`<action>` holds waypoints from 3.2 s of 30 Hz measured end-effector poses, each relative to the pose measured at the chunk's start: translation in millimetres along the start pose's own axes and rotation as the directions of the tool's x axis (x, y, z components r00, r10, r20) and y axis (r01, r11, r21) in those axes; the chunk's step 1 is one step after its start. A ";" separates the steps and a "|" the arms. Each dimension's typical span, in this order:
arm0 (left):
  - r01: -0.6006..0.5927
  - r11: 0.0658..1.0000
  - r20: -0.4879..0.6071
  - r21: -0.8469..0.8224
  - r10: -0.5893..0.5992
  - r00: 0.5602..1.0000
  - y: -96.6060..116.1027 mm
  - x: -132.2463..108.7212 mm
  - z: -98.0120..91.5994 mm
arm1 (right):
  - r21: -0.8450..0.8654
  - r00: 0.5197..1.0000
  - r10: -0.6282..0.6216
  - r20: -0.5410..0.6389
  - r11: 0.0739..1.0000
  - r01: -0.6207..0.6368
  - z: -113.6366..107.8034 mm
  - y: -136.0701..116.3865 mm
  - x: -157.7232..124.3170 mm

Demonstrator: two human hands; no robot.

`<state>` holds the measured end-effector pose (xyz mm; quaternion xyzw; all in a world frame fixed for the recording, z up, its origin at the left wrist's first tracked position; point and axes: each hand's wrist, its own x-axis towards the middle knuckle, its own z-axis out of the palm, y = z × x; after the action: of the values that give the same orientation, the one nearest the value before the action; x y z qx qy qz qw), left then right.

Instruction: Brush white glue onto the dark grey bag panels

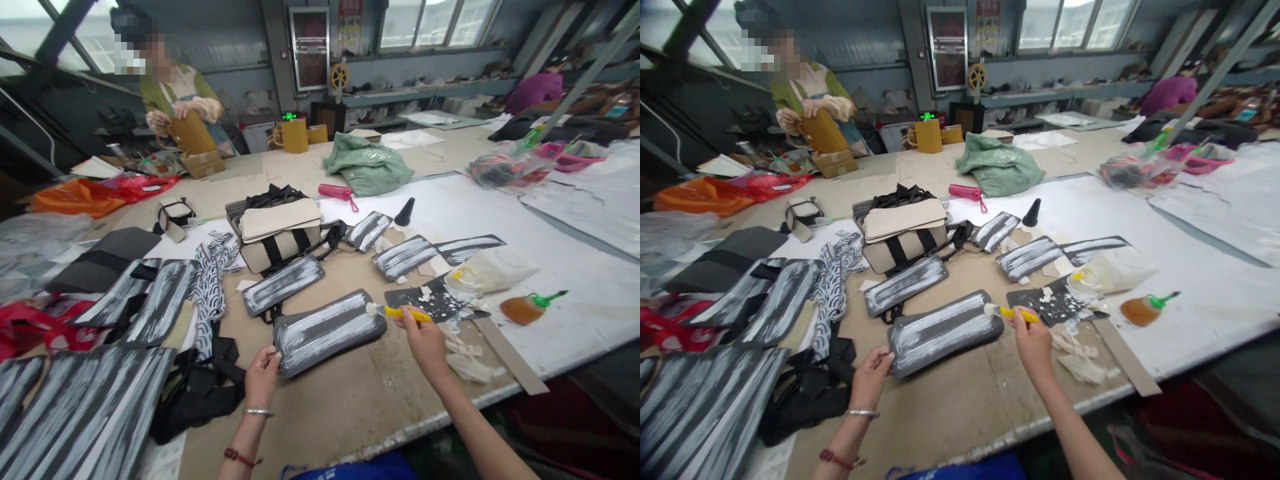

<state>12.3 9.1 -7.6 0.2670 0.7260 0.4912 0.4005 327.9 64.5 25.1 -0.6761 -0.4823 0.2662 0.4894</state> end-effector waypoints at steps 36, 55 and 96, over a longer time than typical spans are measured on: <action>0.077 0.993 0.130 -0.091 -0.065 0.989 -6.7 3.1 -3.9 | 0.180 0.934 -0.057 0.352 0.984 -0.008 53.1 -69.1 -94.4; -0.281 0.913 0.069 0.297 0.273 0.960 -9.6 -7.0 0.1 | -0.117 0.999 -0.010 0.046 0.993 0.015 25.3 -32.3 -20.8; -0.125 0.967 0.275 0.221 0.061 0.959 1.3 7.0 -1.0 | 0.039 0.966 -0.081 0.245 0.997 0.074 40.5 -48.8 -100.8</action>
<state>7.7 14.6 -8.4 0.4102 0.7053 0.3795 0.4362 235.5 -8.3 43.3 -0.6112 -0.5615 0.3357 0.4456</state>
